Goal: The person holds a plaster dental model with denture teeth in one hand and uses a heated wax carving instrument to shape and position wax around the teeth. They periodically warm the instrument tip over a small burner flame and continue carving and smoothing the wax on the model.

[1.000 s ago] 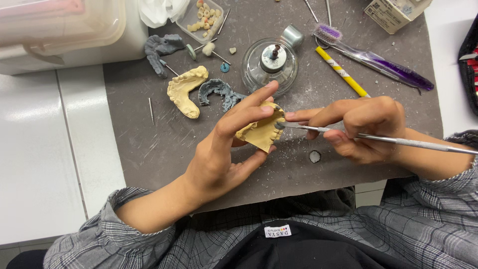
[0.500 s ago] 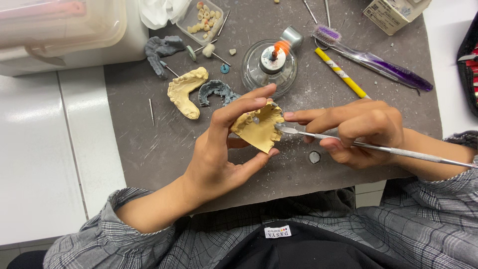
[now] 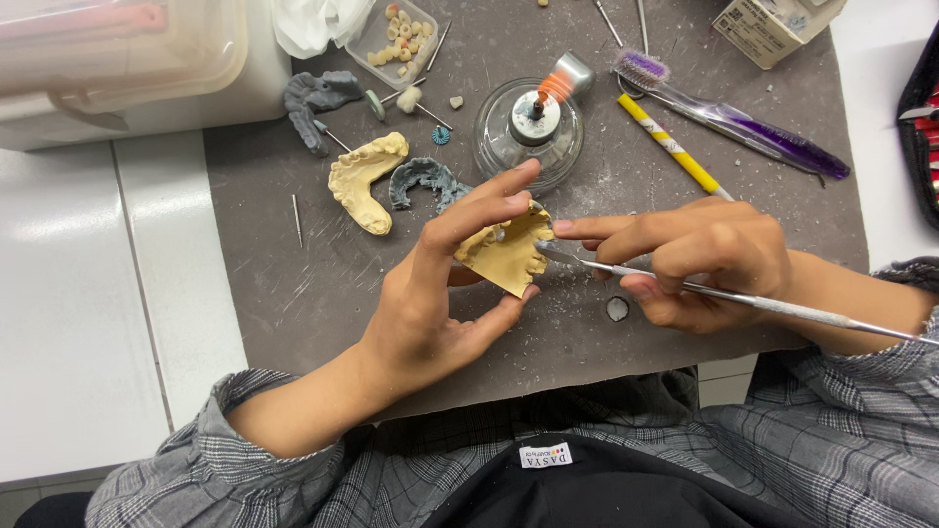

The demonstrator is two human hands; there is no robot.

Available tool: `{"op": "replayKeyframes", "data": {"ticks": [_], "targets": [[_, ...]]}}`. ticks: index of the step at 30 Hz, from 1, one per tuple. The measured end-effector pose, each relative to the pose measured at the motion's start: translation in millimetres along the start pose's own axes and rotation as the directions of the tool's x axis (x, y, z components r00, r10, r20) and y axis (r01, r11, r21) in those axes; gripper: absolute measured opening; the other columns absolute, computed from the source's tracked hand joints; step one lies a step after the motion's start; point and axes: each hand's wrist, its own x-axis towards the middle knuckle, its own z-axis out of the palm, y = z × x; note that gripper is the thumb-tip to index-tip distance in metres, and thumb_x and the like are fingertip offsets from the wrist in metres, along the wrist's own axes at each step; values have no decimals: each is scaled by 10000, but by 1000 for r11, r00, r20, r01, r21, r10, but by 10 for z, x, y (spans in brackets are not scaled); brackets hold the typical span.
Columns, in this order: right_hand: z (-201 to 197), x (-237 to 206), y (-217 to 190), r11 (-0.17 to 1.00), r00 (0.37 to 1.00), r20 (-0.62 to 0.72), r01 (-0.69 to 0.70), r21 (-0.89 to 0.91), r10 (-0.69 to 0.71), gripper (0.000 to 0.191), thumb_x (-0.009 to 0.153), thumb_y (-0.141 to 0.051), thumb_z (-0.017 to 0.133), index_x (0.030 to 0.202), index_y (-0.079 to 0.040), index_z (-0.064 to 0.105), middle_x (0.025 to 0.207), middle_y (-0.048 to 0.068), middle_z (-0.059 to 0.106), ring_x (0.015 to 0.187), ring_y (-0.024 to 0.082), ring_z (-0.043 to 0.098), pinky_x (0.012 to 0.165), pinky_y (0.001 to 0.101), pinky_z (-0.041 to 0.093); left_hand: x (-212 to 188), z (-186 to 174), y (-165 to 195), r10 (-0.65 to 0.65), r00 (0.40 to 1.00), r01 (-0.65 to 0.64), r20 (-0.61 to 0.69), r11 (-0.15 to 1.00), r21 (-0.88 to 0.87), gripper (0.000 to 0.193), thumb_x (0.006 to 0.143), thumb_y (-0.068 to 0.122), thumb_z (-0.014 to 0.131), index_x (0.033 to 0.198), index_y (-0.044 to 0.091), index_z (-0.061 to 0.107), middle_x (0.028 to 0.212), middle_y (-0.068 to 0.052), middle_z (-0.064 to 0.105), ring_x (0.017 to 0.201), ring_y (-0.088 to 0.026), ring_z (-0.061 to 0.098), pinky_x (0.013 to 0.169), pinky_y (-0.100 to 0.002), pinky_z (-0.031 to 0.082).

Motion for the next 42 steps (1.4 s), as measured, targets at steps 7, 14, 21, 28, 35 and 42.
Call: {"op": "replayKeyframes", "data": {"ticks": [7,14,21,28,35,42], "targets": [[4,-56,48,973,993,0,-117,198,120,285,981,34,570,818,-90,372,962,235,728,1157,421,736,870,436,693,5,0,18,-69,998,69,-13,998,14,722,938,-9,821,1498,102,379,1592,-122,505,1395,-226,610,929,-257,630],[6,-104,74,966,989,3,-144,212,147,340,991,15,572,759,-79,343,987,245,734,1204,435,716,846,383,697,8,9,12,-80,997,80,-7,995,-58,707,956,-25,811,1502,76,374,1586,-134,461,1431,-213,573,1014,-290,604],[4,-13,27,994,997,-17,-67,91,69,255,962,6,584,822,-25,374,908,199,724,1047,399,755,727,360,686,15,-3,17,-94,996,93,-4,994,-55,727,938,-18,818,1512,73,381,1586,-129,465,1415,-201,586,1001,-282,608],[-11,-39,33,978,996,-40,-65,199,75,211,963,20,579,949,-75,392,963,282,704,1099,395,728,850,488,674,22,0,18,-162,987,160,-8,980,-120,729,903,-24,831,1489,73,407,1559,-113,518,1425,-215,600,1017,-315,616],[-89,-28,3,949,980,-147,-82,305,132,151,971,6,581,1008,35,437,971,211,710,1072,343,738,988,561,635,16,-23,-60,-15,1000,15,-14,1000,13,785,860,87,929,1468,61,433,1455,-103,550,1350,-189,611,1133,-308,576],[-55,-25,0,960,979,-111,-142,240,173,165,908,80,659,905,-5,519,831,135,709,985,272,788,1038,564,621,52,-66,-48,51,996,-62,74,984,167,782,810,166,940,1430,60,474,1406,-108,601,1319,-262,648,1106,-353,561]]}}
